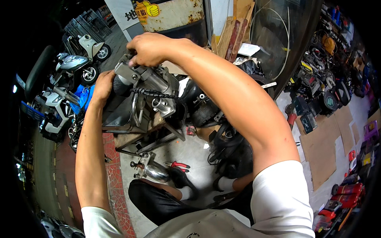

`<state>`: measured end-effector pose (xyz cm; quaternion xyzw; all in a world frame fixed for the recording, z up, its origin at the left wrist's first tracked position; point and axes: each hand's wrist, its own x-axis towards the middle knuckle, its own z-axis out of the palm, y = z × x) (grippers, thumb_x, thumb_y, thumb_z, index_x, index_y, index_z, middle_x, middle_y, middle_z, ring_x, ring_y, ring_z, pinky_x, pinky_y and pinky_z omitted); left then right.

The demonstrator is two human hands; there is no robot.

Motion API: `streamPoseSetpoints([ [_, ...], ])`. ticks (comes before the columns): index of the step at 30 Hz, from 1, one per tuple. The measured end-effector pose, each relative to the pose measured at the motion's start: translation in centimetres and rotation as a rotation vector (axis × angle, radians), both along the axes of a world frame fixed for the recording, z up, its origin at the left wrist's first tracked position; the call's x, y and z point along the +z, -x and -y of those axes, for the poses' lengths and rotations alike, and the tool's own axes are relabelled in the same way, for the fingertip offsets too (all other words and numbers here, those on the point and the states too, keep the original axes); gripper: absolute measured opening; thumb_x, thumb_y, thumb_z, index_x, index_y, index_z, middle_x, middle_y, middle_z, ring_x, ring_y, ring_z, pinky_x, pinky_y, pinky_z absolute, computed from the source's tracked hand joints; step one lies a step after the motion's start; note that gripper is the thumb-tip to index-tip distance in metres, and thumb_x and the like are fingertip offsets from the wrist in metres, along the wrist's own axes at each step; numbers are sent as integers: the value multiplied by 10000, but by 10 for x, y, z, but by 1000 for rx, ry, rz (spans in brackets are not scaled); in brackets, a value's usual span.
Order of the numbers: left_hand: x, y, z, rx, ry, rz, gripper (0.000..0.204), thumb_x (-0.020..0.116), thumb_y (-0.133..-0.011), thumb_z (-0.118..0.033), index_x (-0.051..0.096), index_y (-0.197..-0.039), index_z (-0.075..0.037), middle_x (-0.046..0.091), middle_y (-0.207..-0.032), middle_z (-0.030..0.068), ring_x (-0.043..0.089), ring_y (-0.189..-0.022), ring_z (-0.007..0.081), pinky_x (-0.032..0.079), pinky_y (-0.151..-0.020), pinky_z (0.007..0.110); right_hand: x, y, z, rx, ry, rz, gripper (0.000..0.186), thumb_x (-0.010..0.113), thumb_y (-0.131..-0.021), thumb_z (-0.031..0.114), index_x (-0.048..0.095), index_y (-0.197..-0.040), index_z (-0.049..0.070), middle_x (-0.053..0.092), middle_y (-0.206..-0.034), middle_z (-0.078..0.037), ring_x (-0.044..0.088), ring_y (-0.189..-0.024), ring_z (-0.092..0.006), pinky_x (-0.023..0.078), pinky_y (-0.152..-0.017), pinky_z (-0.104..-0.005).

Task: The person works on a scooter's handlebar assembly in a cluttered workshop. They use a wrench to tighten bolts on the handlebar clamp and manipulate the handlebar and throttle cable. The person also retrieves a tool from a shelf and briefly interacts with a bystander.

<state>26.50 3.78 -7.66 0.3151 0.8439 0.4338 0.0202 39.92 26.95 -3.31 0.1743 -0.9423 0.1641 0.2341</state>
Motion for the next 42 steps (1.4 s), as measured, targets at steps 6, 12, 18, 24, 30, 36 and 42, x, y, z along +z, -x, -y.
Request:
streamPoseSetpoints([
  [6, 5, -3, 4, -3, -14, 1, 440, 555, -1010, -273, 708, -1141, 118, 756, -1046, 145, 655, -943, 192, 488, -892, 325, -6, 3, -2, 90, 79, -111, 431, 794, -861, 342, 694, -1090, -9, 728, -1005, -227, 681, -1004, -446, 534, -862, -477],
  [12, 5, 4, 7, 5, 19, -22, 425, 539, -1018, -283, 720, -1097, 93, 748, -1016, 132, 643, -914, 194, 477, -881, 328, 0, 3, 1, 54, -1, -90, 437, 799, -859, 332, 696, -1135, 10, 724, -1109, -217, 675, -1084, -421, 535, -910, -462],
  [18, 9, -20, -5, 46, 17, -23, 421, 541, -1011, -293, 724, -1058, 83, 737, -997, 137, 622, -901, 196, 469, -881, 332, 8, 0, -5, 90, 110, 104, 442, 817, -850, 314, 700, -1150, 11, 737, -1109, -181, 707, -1050, -344, 554, -885, -415],
  [24, 8, -15, 0, 63, 0, -16, 420, 541, -1006, -291, 727, -1067, 80, 737, -1003, 135, 625, -907, 193, 469, -881, 331, 0, 11, 2, -3, 36, -138, 356, 809, -851, 222, 718, -1112, -2, 756, -1022, -158, 728, -938, -293, 563, -832, -387],
  [30, 3, 0, 2, 9, 41, -60, 431, 543, -999, -295, 718, -1069, 93, 740, -1024, 176, 641, -913, 226, 473, -884, 338, 10, 16, -4, 95, 179, 221, 382, 836, -822, 245, 719, -1089, -3, 749, -985, -150, 716, -895, -303, 553, -808, -401],
  [36, 3, -2, 3, 24, 24, -83, 451, 544, -1002, -305, 711, -1080, 107, 745, -1013, 195, 650, -907, 242, 480, -880, 356, 7, 10, -5, 151, 192, 126, 368, 848, -808, 253, 725, -1042, -2, 753, -955, -160, 720, -860, -272, 546, -757, -384],
  [42, 3, -7, 1, 51, 14, -93, 470, 545, -1007, -321, 712, -1097, 109, 746, -978, 202, 665, -888, 239, 489, -878, 352, 17, 2, 6, 13, 45, 102, 327, 834, -824, 223, 728, -1029, -8, 763, -909, -126, 730, -826, -244, 553, -741, -372],
])
